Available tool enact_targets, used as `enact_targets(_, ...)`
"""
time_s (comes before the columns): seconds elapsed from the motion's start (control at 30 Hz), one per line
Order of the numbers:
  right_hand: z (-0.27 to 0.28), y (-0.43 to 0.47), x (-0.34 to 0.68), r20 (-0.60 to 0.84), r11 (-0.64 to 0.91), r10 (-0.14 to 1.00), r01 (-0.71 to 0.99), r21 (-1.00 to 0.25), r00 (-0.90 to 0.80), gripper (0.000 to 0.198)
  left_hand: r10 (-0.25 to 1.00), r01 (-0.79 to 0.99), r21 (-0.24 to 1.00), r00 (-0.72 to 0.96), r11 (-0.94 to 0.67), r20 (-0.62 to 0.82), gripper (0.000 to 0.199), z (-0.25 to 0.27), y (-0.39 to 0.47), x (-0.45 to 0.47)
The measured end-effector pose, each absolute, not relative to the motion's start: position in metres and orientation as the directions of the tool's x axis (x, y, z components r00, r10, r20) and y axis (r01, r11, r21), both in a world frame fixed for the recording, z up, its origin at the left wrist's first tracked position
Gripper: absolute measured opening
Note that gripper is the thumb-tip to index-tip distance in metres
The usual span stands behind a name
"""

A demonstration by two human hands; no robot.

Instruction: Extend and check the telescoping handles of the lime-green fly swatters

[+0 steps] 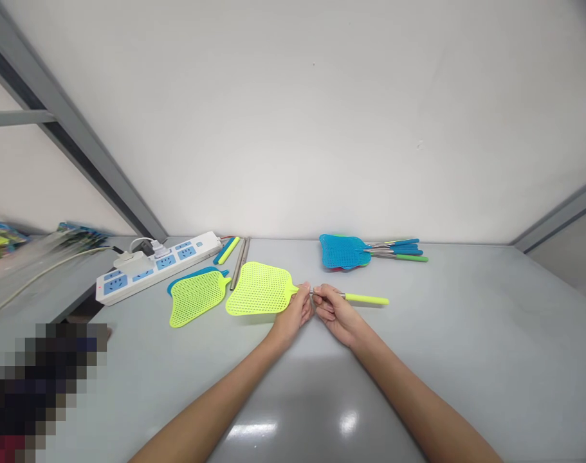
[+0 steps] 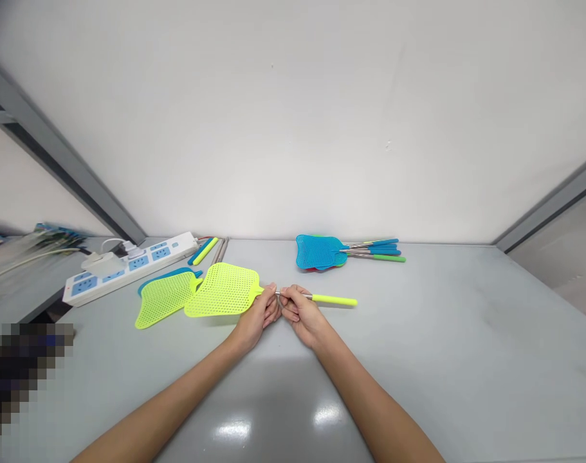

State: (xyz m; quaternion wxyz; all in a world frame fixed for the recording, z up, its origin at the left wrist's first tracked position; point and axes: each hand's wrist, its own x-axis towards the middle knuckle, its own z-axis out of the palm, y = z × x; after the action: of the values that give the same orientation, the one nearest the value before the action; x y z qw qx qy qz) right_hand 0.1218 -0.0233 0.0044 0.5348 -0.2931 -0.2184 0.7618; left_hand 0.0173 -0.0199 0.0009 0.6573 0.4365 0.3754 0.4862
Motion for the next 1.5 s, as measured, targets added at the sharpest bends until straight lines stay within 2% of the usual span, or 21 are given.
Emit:
enact_targets(0.33,0.005,-0.023,0.122,-0.201,-0.338,0.94,-0.673,-0.658,-0.276,0.02,0.97,-0.326,0.936,0.236,0.129,-0.052,0.042,0.002,-0.02,0.019)
enact_targets(0.53,0.003,-0.024,0.121,-0.22,-0.333,0.943,-0.676,-0.657,-0.25,0.022,0.981,-0.233,0.97,0.195,0.065,-0.019,0.044,0.002,-0.021,0.019)
enact_targets(0.9,0.004,-0.027,0.12,-0.219,-0.323,0.946,-0.664,-0.675,-0.237,0.022,0.981,-0.246,0.965,0.186,0.097,-0.051,0.045,-0.003,-0.02,0.018)
enact_targets(1.13,0.004,-0.028,0.116,-0.153,-0.276,0.957,-0.622,-0.733,-0.245,0.02,0.969,-0.284,0.944,0.222,0.17,-0.107,0.043,-0.008,-0.016,0.016)
enact_targets(1.37,0.002,-0.03,0.118,-0.115,-0.271,0.948,-0.563,-0.781,-0.298,0.031,0.956,-0.166,0.968,0.256,0.189,-0.143,0.047,0.001,-0.025,0.018)
enact_targets(1.5,-0.001,-0.029,0.117,-0.096,-0.234,0.954,-0.505,-0.831,-0.285,0.031,0.96,-0.108,0.983,0.255,0.147,-0.116,0.047,0.004,-0.028,0.016)
